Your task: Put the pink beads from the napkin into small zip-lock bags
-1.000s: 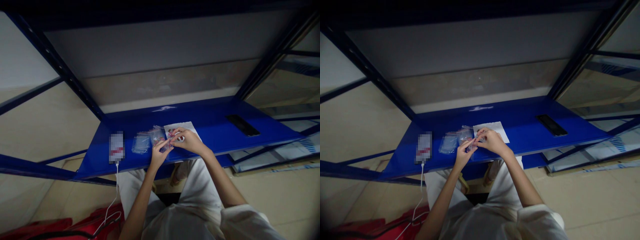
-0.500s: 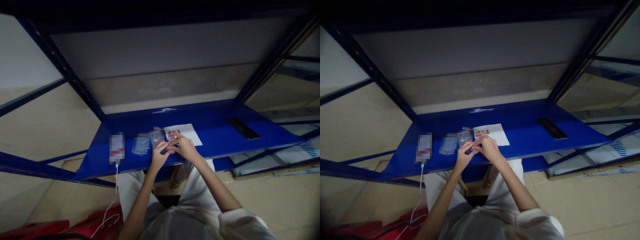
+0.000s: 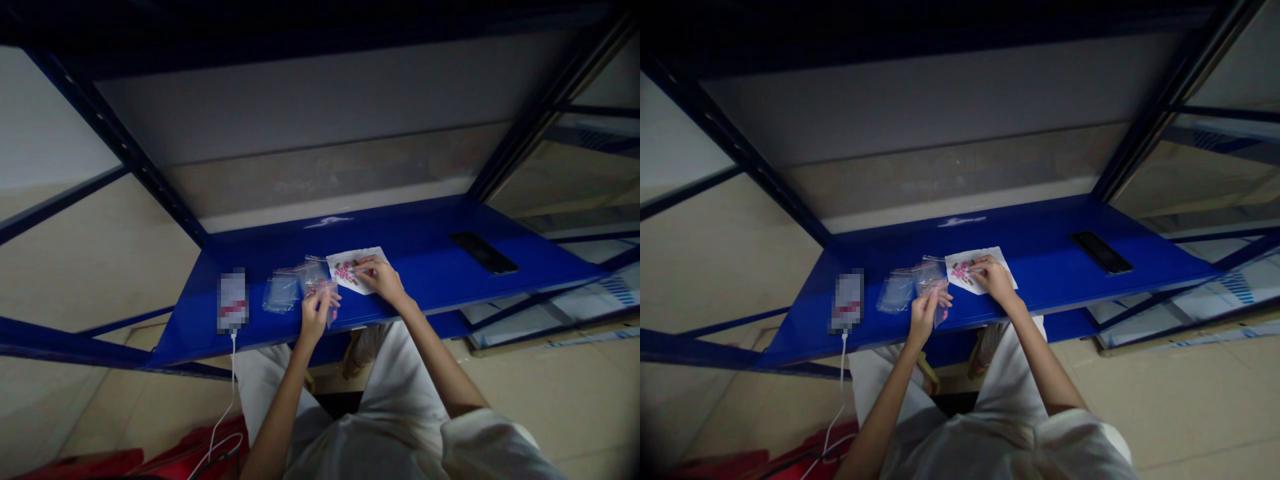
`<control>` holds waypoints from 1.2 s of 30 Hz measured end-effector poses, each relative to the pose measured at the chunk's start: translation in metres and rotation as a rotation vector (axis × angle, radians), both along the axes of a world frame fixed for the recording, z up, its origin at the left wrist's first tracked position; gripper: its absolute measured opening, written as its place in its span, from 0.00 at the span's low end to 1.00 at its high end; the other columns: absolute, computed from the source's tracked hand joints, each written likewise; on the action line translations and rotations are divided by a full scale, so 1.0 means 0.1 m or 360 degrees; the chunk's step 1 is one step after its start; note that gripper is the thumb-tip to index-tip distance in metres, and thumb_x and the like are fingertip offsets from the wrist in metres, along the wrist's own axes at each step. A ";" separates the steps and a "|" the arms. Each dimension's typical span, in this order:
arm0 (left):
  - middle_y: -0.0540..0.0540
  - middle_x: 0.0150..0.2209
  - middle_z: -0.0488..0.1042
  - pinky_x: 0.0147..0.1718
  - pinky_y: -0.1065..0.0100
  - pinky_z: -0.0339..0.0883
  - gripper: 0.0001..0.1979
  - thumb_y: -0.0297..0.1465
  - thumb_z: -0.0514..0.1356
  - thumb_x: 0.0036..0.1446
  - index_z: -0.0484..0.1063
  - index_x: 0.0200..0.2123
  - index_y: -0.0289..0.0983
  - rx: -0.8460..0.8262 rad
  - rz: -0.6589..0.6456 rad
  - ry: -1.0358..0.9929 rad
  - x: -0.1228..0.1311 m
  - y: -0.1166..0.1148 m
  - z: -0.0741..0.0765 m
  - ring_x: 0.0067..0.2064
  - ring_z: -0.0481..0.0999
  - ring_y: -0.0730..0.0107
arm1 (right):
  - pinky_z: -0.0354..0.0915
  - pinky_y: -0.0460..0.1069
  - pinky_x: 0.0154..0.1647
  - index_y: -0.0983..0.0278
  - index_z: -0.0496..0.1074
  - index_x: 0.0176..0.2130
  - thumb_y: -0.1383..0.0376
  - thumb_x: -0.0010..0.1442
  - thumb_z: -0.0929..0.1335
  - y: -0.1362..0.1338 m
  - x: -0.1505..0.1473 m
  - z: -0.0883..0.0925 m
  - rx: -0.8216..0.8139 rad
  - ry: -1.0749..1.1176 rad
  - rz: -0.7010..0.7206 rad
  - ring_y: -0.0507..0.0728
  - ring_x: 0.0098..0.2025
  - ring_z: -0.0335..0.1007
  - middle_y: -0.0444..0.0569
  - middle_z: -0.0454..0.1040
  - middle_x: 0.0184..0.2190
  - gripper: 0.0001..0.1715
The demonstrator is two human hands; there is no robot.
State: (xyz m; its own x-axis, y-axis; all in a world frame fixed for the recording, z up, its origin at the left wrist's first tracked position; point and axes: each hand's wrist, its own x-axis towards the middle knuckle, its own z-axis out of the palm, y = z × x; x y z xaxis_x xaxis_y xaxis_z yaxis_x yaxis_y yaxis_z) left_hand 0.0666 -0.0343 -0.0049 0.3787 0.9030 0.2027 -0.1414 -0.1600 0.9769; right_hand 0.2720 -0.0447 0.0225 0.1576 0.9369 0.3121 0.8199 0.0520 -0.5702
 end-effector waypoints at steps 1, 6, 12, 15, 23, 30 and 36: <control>0.43 0.27 0.75 0.18 0.73 0.65 0.21 0.41 0.50 0.58 0.74 0.36 0.30 -0.0072 -0.0029 -0.0073 0.00 0.01 0.00 0.22 0.71 0.73 | 0.64 0.48 0.34 0.59 0.77 0.34 0.61 0.53 0.69 0.01 -0.01 -0.02 -0.0041 -0.0037 -0.0009 0.55 0.35 0.70 0.49 0.72 0.41 0.08; 0.40 0.30 0.76 0.23 0.70 0.68 0.23 0.41 0.46 0.60 0.71 0.44 0.29 -0.0168 -0.0051 -0.0299 -0.03 0.03 0.03 0.25 0.74 0.70 | 0.63 0.46 0.33 0.59 0.78 0.29 0.57 0.49 0.70 0.07 -0.09 -0.04 -0.0242 -0.0109 -0.0079 0.55 0.34 0.71 0.48 0.73 0.40 0.10; 0.41 0.29 0.77 0.25 0.70 0.68 0.21 0.40 0.49 0.59 0.71 0.43 0.29 -0.0187 0.0000 -0.0290 -0.03 0.02 0.07 0.27 0.75 0.69 | 0.62 0.46 0.33 0.59 0.77 0.28 0.58 0.45 0.71 0.10 -0.16 0.04 -0.0392 -0.0103 -0.0239 0.57 0.37 0.72 0.46 0.75 0.38 0.08; 0.41 0.30 0.77 0.29 0.69 0.68 0.21 0.40 0.49 0.59 0.72 0.41 0.30 -0.0148 0.0057 -0.0283 -0.02 0.03 0.08 0.30 0.76 0.68 | 0.62 0.47 0.33 0.58 0.77 0.28 0.60 0.45 0.71 0.09 -0.20 0.08 -0.0455 -0.0104 -0.0295 0.58 0.38 0.72 0.46 0.76 0.37 0.07; 0.41 0.38 0.77 0.30 0.69 0.71 0.23 0.40 0.55 0.55 0.67 0.50 0.33 -0.0093 0.0078 -0.0125 0.00 0.02 0.06 0.36 0.77 0.66 | 0.63 0.46 0.31 0.63 0.76 0.29 0.61 0.48 0.70 0.04 -0.28 0.27 -0.0036 0.0293 0.0032 0.54 0.32 0.70 0.48 0.76 0.33 0.09; 0.42 0.43 0.75 0.51 0.59 0.62 0.16 0.35 0.59 0.51 0.74 0.43 0.34 0.0160 0.0176 0.0039 0.00 0.06 -0.02 0.48 0.73 0.59 | 0.63 0.45 0.29 0.62 0.77 0.30 0.61 0.49 0.70 -0.09 -0.48 0.59 0.0043 0.0279 0.0408 0.52 0.32 0.68 0.49 0.73 0.37 0.08; 0.44 0.44 0.75 0.49 0.57 0.64 0.15 0.31 0.60 0.51 0.73 0.44 0.36 0.0322 0.0168 0.0103 0.01 0.05 0.00 0.46 0.74 0.60 | 0.62 0.46 0.31 0.59 0.78 0.30 0.59 0.50 0.70 -0.17 -0.60 0.78 -0.0231 -0.0265 0.0149 0.54 0.34 0.70 0.48 0.72 0.40 0.08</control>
State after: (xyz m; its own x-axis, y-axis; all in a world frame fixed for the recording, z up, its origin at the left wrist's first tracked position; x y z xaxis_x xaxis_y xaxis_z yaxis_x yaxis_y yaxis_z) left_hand 0.0674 -0.0291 -0.0047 0.3022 0.8819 0.3619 -0.0516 -0.3640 0.9300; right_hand 0.2116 -0.0616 0.1009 0.0257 0.9820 0.1873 0.8986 0.0594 -0.4346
